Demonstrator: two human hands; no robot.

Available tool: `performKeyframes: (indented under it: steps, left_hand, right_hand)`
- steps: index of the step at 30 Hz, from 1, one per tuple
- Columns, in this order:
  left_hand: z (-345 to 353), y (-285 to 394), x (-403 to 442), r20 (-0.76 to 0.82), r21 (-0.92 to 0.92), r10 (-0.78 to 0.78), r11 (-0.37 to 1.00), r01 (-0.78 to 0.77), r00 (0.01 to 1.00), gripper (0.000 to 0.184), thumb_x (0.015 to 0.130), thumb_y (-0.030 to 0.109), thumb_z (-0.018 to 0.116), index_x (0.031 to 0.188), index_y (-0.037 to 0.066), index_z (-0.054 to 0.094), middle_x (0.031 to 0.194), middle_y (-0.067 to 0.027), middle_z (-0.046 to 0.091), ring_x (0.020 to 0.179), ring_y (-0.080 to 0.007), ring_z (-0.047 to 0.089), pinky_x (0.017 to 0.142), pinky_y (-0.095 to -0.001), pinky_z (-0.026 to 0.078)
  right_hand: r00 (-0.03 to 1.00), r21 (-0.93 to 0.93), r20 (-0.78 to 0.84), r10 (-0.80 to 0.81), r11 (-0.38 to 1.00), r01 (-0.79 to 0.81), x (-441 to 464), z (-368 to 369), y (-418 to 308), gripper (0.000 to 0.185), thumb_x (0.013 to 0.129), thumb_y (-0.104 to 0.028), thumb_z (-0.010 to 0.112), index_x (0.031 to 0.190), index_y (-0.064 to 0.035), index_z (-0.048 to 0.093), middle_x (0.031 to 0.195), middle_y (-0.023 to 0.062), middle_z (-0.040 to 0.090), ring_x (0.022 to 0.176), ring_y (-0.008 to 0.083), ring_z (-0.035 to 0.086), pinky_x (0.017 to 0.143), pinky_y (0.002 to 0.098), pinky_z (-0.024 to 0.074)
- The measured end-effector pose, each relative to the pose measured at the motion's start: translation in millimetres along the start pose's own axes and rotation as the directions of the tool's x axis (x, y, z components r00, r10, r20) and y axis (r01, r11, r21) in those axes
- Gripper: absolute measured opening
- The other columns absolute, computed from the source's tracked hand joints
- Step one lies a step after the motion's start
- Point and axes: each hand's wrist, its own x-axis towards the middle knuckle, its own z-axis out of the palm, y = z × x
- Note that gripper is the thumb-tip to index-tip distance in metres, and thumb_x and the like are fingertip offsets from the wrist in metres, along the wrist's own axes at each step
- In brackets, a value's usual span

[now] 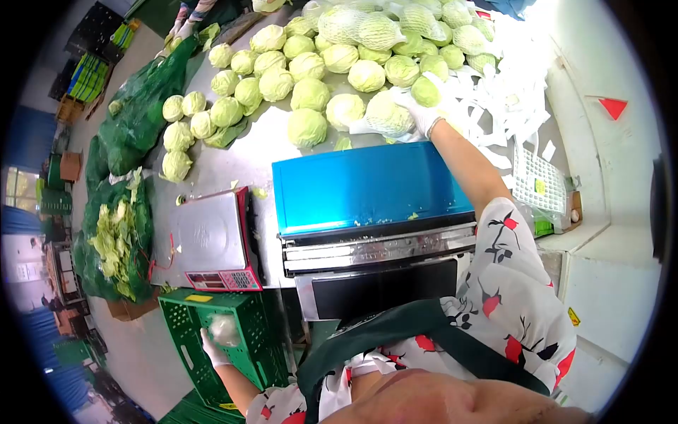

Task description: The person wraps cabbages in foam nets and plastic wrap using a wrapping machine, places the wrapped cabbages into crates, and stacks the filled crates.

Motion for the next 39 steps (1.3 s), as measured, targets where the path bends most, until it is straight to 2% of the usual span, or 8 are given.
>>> performKeyframes:
  steps: [2,7,12,17,19,32,36,39]
  left_hand:
    - [46.5,37.2,20.6,-0.221,0.696,0.488,0.685,-0.213,0.844,0.072,0.092,0.046,0.061,0.145,-0.001,0.046,0.143,-0.0207,0.052,0.131,-0.0337,0.051,0.111,-0.0427,0.039]
    - [398.3,251.0,-96.7,0.496,-0.023,0.708,0.588,-0.808,0.502,0.048,0.096,0.011,0.060,0.142,-0.002,0.049,0.138,-0.0166,0.058,0.124,-0.0234,0.056,0.108,-0.0357,0.041]
    - [709.1,253.5,-173.6,0.809,-0.315,0.585,0.369,-0.874,-0.044,0.062,0.093,0.035,0.065,0.141,-0.001,0.049,0.130,-0.0271,0.060,0.123,-0.0354,0.058,0.105,-0.0381,0.044]
    - [825.9,241.5,-201.6,0.954,0.179,0.189,0.269,-0.946,0.234,0.096,0.085,0.071,0.052,0.138,-0.009,0.049,0.127,-0.0345,0.059,0.122,-0.0416,0.058,0.104,-0.0436,0.045]
    - [821.7,255.7,-205.7,0.964,0.194,0.119,0.297,-0.935,0.238,0.103,0.080,0.076,0.057,0.139,-0.007,0.051,0.134,-0.0322,0.056,0.128,-0.0374,0.054,0.107,-0.0397,0.042]
    - [465.6,213.7,-295.5,0.943,-0.039,0.275,0.655,-0.754,0.190,0.087,0.090,0.024,0.071,0.157,0.002,0.020,0.132,-0.0181,0.043,0.109,-0.0272,0.060,0.095,-0.0406,0.052]
    - [431.3,175.6,-292.4,0.918,-0.079,0.272,0.838,-0.540,0.288,0.080,0.095,0.017,0.066,0.157,0.003,0.018,0.137,-0.0166,0.046,0.114,-0.0241,0.059,0.096,-0.0369,0.051]
    - [409.3,173.4,-270.4,0.874,-0.073,0.379,0.722,-0.688,0.305,0.061,0.093,0.015,0.066,0.147,0.003,0.042,0.119,-0.0144,0.059,0.103,-0.0200,0.063,0.090,-0.0333,0.052]
  right_hand:
    - [0.999,0.001,-0.018,0.045,0.999,-0.045,37.4,-14.4,6.2,0.071,0.087,-0.056,0.068,0.146,-0.0269,0.042,0.143,0.0106,0.053,0.130,0.0382,0.050,0.095,0.0714,0.0377]
    - [0.949,0.069,0.310,0.047,0.995,-0.072,45.0,-29.6,12.5,0.081,0.086,-0.063,0.064,0.151,-0.0248,0.036,0.149,0.0113,0.045,0.134,0.0391,0.043,0.102,0.0606,0.0396]
    - [0.977,0.045,0.214,0.011,0.999,-0.021,57.9,-40.0,7.1,0.071,0.090,-0.052,0.067,0.150,-0.0266,0.038,0.149,0.0084,0.047,0.131,0.0324,0.049,0.093,0.0564,0.0495]
    - [0.865,0.118,0.352,-0.358,0.934,0.338,131.1,-66.4,40.4,0.066,0.092,-0.044,0.068,0.148,-0.0215,0.042,0.142,0.0083,0.053,0.126,0.0285,0.055,0.093,0.0511,0.0552]
    - [0.946,0.456,0.311,-0.088,0.888,-0.067,89.3,-40.3,15.1,0.060,0.095,-0.041,0.065,0.146,-0.0172,0.045,0.136,0.0088,0.058,0.120,0.0261,0.060,0.092,0.0459,0.0561]
    - [0.830,-0.369,0.405,-0.384,0.762,0.533,-136.8,17.3,59.3,0.063,0.094,-0.046,0.063,0.131,0.0039,0.056,0.121,0.0147,0.065,0.113,0.0211,0.061,0.099,0.0326,0.0466]
    - [0.662,-0.725,0.389,-0.641,0.231,0.649,-175.5,35.9,94.9,0.073,0.086,-0.055,0.068,0.131,0.0011,0.055,0.123,0.0281,0.058,0.110,0.0375,0.060,0.096,0.0399,0.0473]
    - [0.697,-0.519,0.182,-0.694,0.534,0.667,-182.4,39.0,107.8,0.075,0.087,-0.052,0.069,0.135,0.0030,0.050,0.124,0.0273,0.057,0.117,0.0371,0.055,0.099,0.0403,0.0454]
